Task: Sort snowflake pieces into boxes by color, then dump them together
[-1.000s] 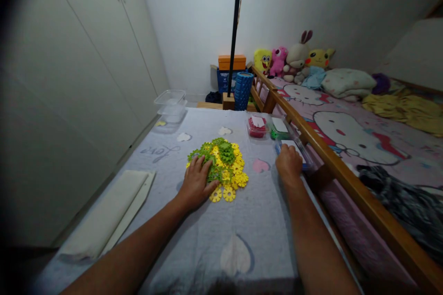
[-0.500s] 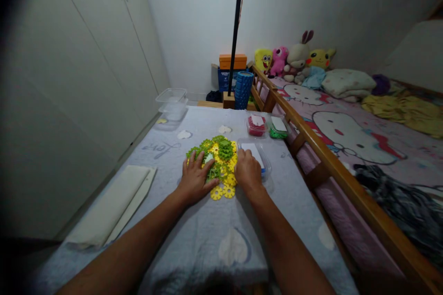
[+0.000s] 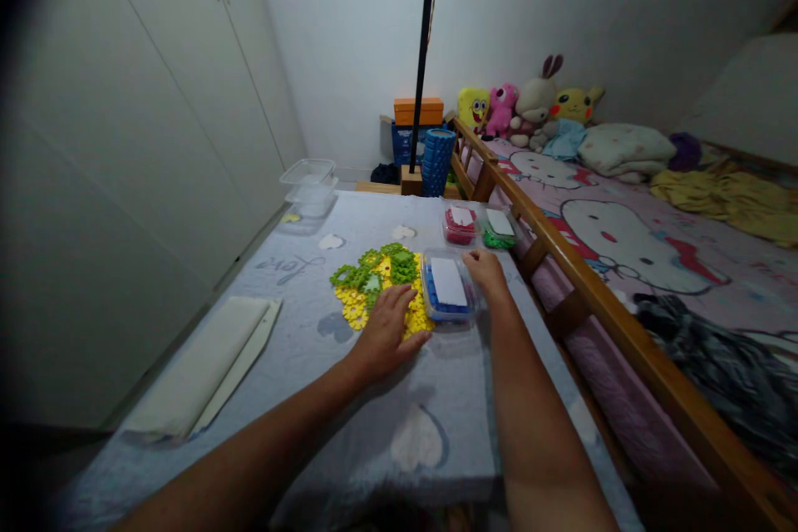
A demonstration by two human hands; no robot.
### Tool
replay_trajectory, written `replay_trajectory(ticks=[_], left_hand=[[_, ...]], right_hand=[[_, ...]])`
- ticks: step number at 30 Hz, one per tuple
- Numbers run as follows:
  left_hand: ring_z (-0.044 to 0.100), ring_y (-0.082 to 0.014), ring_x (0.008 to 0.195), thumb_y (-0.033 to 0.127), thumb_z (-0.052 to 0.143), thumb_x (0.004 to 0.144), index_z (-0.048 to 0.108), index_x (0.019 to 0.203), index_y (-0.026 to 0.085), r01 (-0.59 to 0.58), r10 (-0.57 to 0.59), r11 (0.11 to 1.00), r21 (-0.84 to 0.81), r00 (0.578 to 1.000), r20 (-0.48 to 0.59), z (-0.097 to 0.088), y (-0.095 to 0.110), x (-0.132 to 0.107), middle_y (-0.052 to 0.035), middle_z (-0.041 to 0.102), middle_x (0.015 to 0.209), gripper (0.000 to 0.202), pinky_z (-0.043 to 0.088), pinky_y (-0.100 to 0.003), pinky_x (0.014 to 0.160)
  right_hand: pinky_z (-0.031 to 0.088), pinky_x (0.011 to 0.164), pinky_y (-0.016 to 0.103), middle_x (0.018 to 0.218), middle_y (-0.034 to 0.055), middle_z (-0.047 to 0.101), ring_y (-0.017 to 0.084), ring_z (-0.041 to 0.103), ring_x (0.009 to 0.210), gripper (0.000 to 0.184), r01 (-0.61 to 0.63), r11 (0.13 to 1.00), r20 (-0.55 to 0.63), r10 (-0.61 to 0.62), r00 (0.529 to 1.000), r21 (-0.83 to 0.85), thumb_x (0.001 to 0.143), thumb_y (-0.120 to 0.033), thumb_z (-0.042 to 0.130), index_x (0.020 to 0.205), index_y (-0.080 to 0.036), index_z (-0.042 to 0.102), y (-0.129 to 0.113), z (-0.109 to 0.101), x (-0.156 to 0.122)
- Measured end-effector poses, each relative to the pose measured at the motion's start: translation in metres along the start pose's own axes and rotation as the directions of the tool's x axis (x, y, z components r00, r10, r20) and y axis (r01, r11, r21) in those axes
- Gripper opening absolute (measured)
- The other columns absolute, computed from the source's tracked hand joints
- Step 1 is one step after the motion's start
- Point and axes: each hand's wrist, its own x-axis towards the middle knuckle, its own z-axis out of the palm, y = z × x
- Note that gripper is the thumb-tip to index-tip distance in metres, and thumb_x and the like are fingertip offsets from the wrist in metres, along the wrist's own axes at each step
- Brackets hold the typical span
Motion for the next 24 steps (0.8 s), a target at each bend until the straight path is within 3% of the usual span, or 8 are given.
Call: replay_trajectory(ticks=[2,4,6,9,12,15,19,24], left_hand=[[0.043,-0.0343,0.145,0.041,0.070,0.087,0.046,0.149,0.017,0.052,-0.050,0.990,-0.133,0.999,0.023,0.010,0.008,0.007,-0.0185,0.050,0.153,0.070,0.033,-0.056,0.122],[0.052,-0.0317,0.136,0.036,0.069,0.087,0.044,0.150,0.017,0.146,-0.139,0.951,-0.273,0.989,0.045,0.017,0.013,0.015,-0.0186,0.052,0.149,0.071,0.042,-0.050,0.116],[0.063,-0.0262,0.114,0.032,0.070,0.085,0.044,0.149,0.015,0.267,-0.255,0.879,-0.395,0.963,0.082,0.020,0.015,0.022,-0.0189,0.055,0.141,0.071,0.052,-0.042,0.101],[0.063,-0.0164,0.084,0.024,0.073,0.080,0.046,0.145,0.013,0.377,-0.362,0.767,-0.519,0.922,0.136,0.021,0.016,0.027,-0.0128,0.060,0.122,0.071,0.054,-0.032,0.079],[0.059,-0.0135,0.074,0.016,0.070,0.077,0.048,0.141,0.016,0.378,-0.373,0.703,-0.602,0.917,0.139,0.022,0.018,0.025,-0.0008,0.060,0.094,0.067,0.049,-0.026,0.071],[0.056,-0.0131,0.069,0.015,0.066,0.079,0.050,0.137,0.018,0.355,-0.403,0.663,-0.659,0.911,0.085,0.020,0.020,0.019,0.0050,0.054,0.078,0.061,0.046,-0.025,0.069],[0.052,-0.0113,0.064,0.020,0.063,0.081,0.052,0.135,0.019,0.351,-0.464,0.615,-0.706,0.885,0.035,0.007,0.019,0.009,0.0062,0.051,0.075,0.055,0.044,-0.024,0.066],[0.050,-0.0098,0.061,0.025,0.064,0.079,0.050,0.142,0.020,0.328,-0.511,0.585,-0.742,0.859,-0.023,-0.026,0.007,-0.005,0.0068,0.049,0.076,0.064,0.044,-0.023,0.064]], right_hand=[[0.050,0.072,0.029,0.080,0.0070,0.074,0.021,0.068,0.079,0.026,-0.034,0.987,0.065,0.024,0.998,0.157,0.082,-0.031,0.058,0.088,-0.013,0.076,0.002,0.009,0.000],[0.049,0.073,0.030,0.082,0.0064,0.075,0.021,0.067,0.079,0.027,-0.046,0.973,0.029,0.040,0.999,0.228,0.078,-0.031,0.060,0.093,-0.014,0.076,0.000,0.015,-0.004],[0.048,0.076,0.031,0.082,0.0060,0.073,0.020,0.064,0.078,0.031,-0.029,0.973,-0.027,0.036,0.999,0.229,0.076,-0.033,0.061,0.096,-0.015,0.076,-0.003,0.018,-0.009],[0.046,0.077,0.033,0.080,0.0044,0.068,0.020,0.060,0.076,0.038,0.005,0.969,-0.084,0.016,0.996,0.247,0.073,-0.037,0.061,0.099,-0.014,0.075,-0.005,0.017,-0.014],[0.045,0.075,0.032,0.076,0.0008,0.061,0.019,0.056,0.073,0.039,0.032,0.954,-0.132,0.008,0.991,0.298,0.071,-0.040,0.062,0.098,-0.014,0.073,-0.010,0.013,-0.019],[0.044,0.073,0.032,0.072,-0.0017,0.055,0.019,0.054,0.071,0.033,0.066,0.938,-0.154,-0.014,0.988,0.340,0.070,-0.040,0.062,0.093,-0.017,0.068,-0.022,0.009,-0.024],[0.045,0.076,0.033,0.078,0.0013,0.061,0.020,0.056,0.074,0.025,0.108,0.926,-0.157,-0.053,0.986,0.363,0.073,-0.040,0.059,0.089,-0.020,0.060,-0.044,0.005,-0.034],[0.047,0.072,0.032,0.082,0.0009,0.062,0.020,0.059,0.074,0.022,0.124,0.909,-0.074,-0.103,0.992,0.398,0.078,-0.042,0.056,0.090,-0.025,0.050,-0.065,0.010,-0.046]])
